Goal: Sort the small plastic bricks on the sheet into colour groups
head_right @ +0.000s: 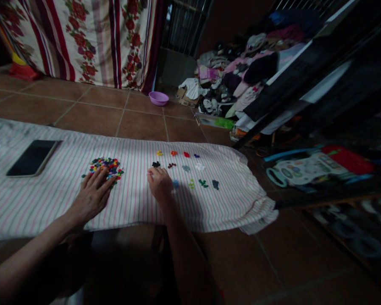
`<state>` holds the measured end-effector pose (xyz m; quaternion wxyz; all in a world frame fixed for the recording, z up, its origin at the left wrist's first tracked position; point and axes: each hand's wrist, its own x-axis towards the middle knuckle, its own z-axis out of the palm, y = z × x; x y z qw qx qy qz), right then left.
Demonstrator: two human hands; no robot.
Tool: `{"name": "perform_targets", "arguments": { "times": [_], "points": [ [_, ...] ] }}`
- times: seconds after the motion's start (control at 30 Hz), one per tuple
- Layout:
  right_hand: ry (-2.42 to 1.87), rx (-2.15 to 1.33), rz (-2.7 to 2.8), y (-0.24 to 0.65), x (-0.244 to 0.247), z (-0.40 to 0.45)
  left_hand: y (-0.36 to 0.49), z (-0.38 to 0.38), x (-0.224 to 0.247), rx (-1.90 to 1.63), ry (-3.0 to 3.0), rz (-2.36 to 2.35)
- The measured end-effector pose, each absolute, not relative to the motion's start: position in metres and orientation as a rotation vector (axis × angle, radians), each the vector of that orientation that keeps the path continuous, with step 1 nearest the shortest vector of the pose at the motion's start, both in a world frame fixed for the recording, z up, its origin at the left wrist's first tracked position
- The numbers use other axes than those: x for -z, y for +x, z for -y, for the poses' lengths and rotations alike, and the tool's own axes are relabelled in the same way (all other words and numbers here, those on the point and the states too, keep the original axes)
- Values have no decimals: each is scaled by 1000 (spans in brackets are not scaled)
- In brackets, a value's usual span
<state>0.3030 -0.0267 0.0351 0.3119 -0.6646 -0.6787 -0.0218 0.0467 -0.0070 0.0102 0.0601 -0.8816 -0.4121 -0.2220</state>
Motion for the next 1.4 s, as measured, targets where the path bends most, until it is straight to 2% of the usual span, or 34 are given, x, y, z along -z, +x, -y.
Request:
{"name": "perform_targets", "arguments": {
  "times": [0.8, 1.4],
  "points": [
    [-1756, -12, 2149, 293, -43, 50, 47, 6, -10, 680, -2697, 1267],
    [-1731, -97, 2212, 300, -49, 61, 48, 7, -10, 672, -2687, 1272]
  ]
}}
